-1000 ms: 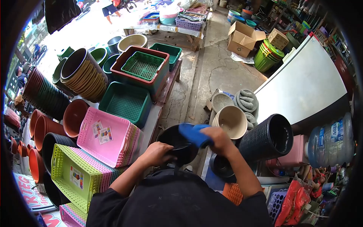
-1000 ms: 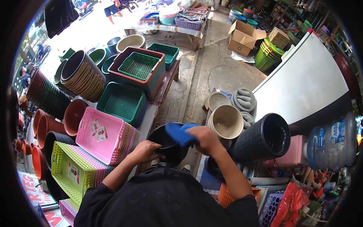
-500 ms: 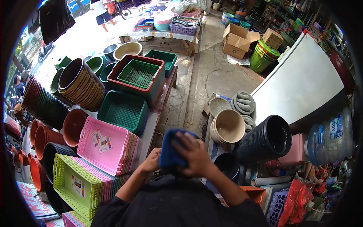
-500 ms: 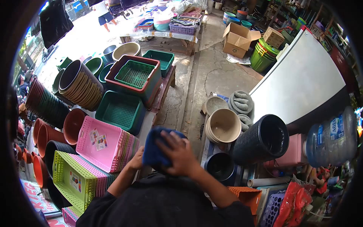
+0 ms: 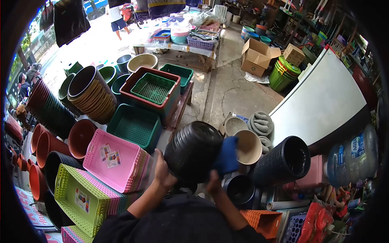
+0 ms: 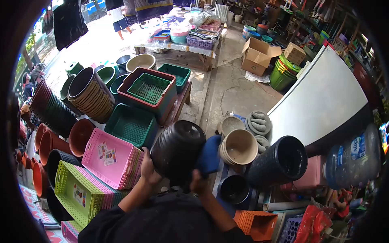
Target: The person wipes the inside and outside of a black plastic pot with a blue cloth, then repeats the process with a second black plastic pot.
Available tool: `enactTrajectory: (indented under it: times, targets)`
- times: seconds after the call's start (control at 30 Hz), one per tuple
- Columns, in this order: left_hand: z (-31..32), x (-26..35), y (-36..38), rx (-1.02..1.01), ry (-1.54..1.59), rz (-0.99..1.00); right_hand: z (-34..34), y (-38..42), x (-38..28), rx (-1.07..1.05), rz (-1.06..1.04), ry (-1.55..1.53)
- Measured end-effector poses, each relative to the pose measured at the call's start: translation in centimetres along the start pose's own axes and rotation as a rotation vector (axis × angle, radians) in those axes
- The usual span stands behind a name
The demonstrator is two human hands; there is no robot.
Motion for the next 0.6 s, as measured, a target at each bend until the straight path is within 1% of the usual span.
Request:
enactTrajectory:
  times: [0.03, 0.1, 0.13, 0.2, 0.23, 0.27, 0.3, 0.33, 0.37, 0.43, 0.47, 0.5, 0.53, 0.57, 0.6]
  targets:
    - [0.1, -0.2, -0.5, -0.006, 0.006, -0.002, 0.7, -2.7, -5.0, 0.022, -0.001, -0.047]
    - [0.0, -0.7, -1.4, 0.020, -0.251, 0.102, 0.4, -4.7, -10.0, -0.243, -0.271, 0.404]
    - [-0.1, -0.8, -1.2, 0.017, -0.244, 0.103, 0.6, -5.1, -10.8, -0.248, -0.275, 0.407]
    - [-0.9, -1.0, -0.3, 0.152, -0.263, -0.058, 1.5, -5.4, -11.7, -0.475, -0.272, 0.485]
    - [-2.9, -1.0, -0.3, 0.040, -0.253, -0.010, 1.2, -6.2, -12.3, -0.477, -0.267, 0.488]
    - [-4.3, -0.9, -0.2, 0.041, -0.252, -0.015, 0.9, -7.4, -12.7, -0.550, -0.274, 0.461]
    - [-4.9, -0.5, 0.0, -0.050, -0.674, 0.128, 0.8, -8.6, -12.7, -0.622, -0.279, 0.433]
    - [-5.3, -0.3, 0.2, -0.146, -1.094, 0.271, 0.6, -9.8, -12.2, -0.621, -0.270, 0.434]
    - [-4.8, -0.1, 0.2, -0.144, -1.093, 0.261, 0.4, -11.0, -11.3, -0.644, -0.250, 0.418]
    - [-3.3, 0.0, 0.5, -0.096, -1.077, -0.094, -0.5, -13.0, -9.3, -0.669, -0.222, 0.406]
    - [-2.7, -0.1, 1.0, -0.099, -1.075, -0.101, -1.0, -13.7, -7.5, -0.810, 0.245, 0.087]
    - [-2.1, 0.0, 1.5, -0.075, -1.028, -0.037, -1.7, -13.5, -5.7, -0.906, 0.711, -0.248]
    - [-2.0, 0.1, 1.8, -0.050, -0.982, 0.023, -2.8, -13.0, -3.2, -0.899, 0.718, -0.246]
    - [-2.5, 0.1, 2.1, -0.016, -0.897, 0.023, -3.9, -11.9, 0.2, -0.947, 0.981, -0.350]
    - [-2.9, -0.1, 2.3, -0.022, -0.903, 0.017, -4.1, -11.0, 2.3, -0.984, 1.240, -0.459]
Point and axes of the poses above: each hand's wrist, its own y-axis away from the middle knuckle, its own z-axis out of the palm, x = y × z, the point moved 2 cm from there along -y, towards the middle knuckle, and after that the axes turned 1 degree about x, right-handed, at the moved point
